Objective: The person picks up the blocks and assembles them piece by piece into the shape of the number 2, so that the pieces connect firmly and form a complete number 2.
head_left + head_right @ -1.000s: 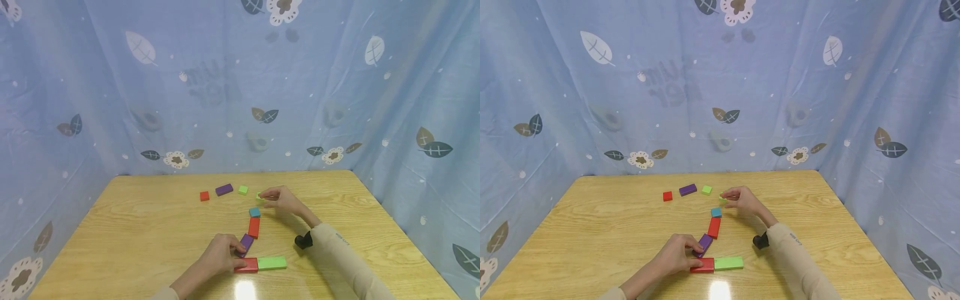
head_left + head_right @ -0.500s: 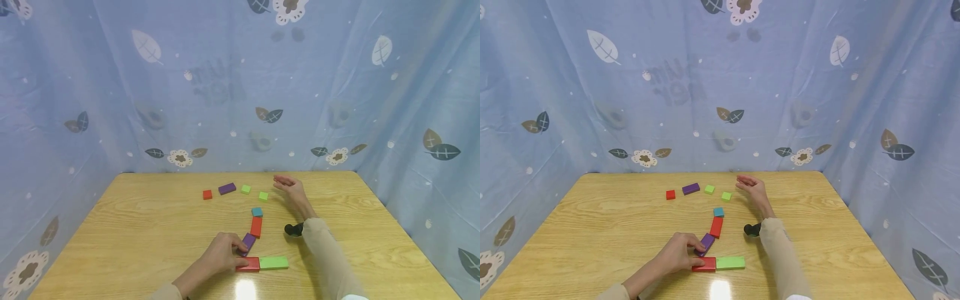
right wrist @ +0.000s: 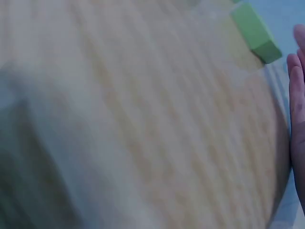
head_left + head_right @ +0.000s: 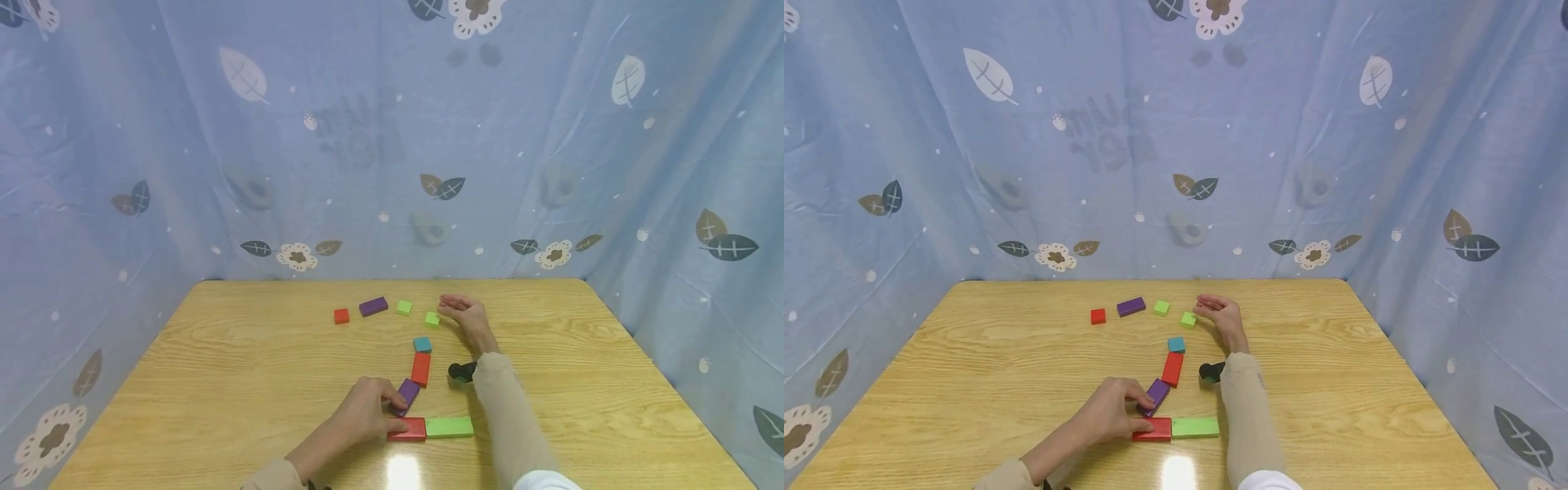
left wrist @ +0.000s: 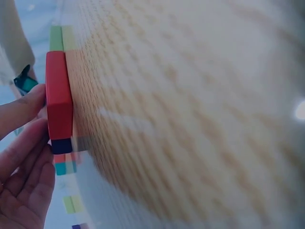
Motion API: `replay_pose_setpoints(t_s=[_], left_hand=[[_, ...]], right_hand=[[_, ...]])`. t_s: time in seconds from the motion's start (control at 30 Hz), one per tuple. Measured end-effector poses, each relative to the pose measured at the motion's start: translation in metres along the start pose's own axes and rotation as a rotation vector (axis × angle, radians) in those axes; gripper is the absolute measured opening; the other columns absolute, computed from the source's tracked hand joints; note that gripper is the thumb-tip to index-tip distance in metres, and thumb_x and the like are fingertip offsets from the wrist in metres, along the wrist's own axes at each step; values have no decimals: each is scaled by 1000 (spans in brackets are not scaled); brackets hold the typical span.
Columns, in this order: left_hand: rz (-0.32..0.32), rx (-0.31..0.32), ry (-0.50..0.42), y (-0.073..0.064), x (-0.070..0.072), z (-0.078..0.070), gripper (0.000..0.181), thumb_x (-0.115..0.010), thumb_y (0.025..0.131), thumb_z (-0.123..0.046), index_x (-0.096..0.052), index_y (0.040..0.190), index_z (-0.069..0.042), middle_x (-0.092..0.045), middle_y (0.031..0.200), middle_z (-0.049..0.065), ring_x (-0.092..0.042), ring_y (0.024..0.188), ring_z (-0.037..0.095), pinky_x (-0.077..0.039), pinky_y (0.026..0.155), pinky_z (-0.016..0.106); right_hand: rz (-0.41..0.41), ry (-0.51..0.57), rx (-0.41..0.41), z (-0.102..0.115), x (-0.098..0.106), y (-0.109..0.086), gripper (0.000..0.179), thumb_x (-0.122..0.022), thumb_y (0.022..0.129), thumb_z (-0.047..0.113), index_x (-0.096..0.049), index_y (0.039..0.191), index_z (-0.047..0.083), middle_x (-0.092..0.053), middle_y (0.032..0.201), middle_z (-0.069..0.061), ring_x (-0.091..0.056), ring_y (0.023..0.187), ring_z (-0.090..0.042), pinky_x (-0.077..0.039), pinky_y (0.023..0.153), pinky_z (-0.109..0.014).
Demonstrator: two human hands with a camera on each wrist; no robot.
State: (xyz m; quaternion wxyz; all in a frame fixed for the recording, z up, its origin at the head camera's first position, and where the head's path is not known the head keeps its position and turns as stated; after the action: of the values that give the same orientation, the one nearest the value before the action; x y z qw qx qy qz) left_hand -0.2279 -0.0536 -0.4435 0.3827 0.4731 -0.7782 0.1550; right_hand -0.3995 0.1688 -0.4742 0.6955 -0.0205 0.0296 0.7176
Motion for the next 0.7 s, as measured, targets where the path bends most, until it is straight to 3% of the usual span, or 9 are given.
replay_pose_setpoints(t_s=[0.3,0.6,0.7], left_hand=[[2,-10,-5,0,-3,1,23,-88,67,-26,-78,84,-14,-67,83,-15,-60,83,1,-51,79,24],[-5,-29,-10,-1,1,0,24,-88,67,-25,-77,85,-14,-68,83,-13,-61,82,2,-51,79,24],[0,-39,-12,0,-1,-1,23,-88,68,-25,-77,86,-13,-68,83,-14,-60,82,1,-51,79,24]], right_hand=[[142,-196,27,1,-10,-6,44,-71,81,-5,-56,122,-14,-59,122,-28,-58,114,-33,-49,91,-28],[259,-329,58,7,-17,-11,44,-74,80,-3,-58,120,-10,-58,124,-25,-51,121,-39,-40,103,-43],[249,-356,67,7,-13,-12,40,-74,79,-4,-61,117,-10,-60,121,-24,-52,119,-39,-42,101,-43]])
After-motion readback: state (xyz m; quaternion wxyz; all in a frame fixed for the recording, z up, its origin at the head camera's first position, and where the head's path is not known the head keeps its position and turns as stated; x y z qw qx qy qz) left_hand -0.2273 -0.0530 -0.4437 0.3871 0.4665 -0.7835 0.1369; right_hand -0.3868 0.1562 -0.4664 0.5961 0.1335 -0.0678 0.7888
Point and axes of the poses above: each hand's wrist, its own y-axis towards the middle knuckle, its own x-axis out of the back of the hand, z = x × y, the point moved 5 cm from there along y, towards the middle knuckle
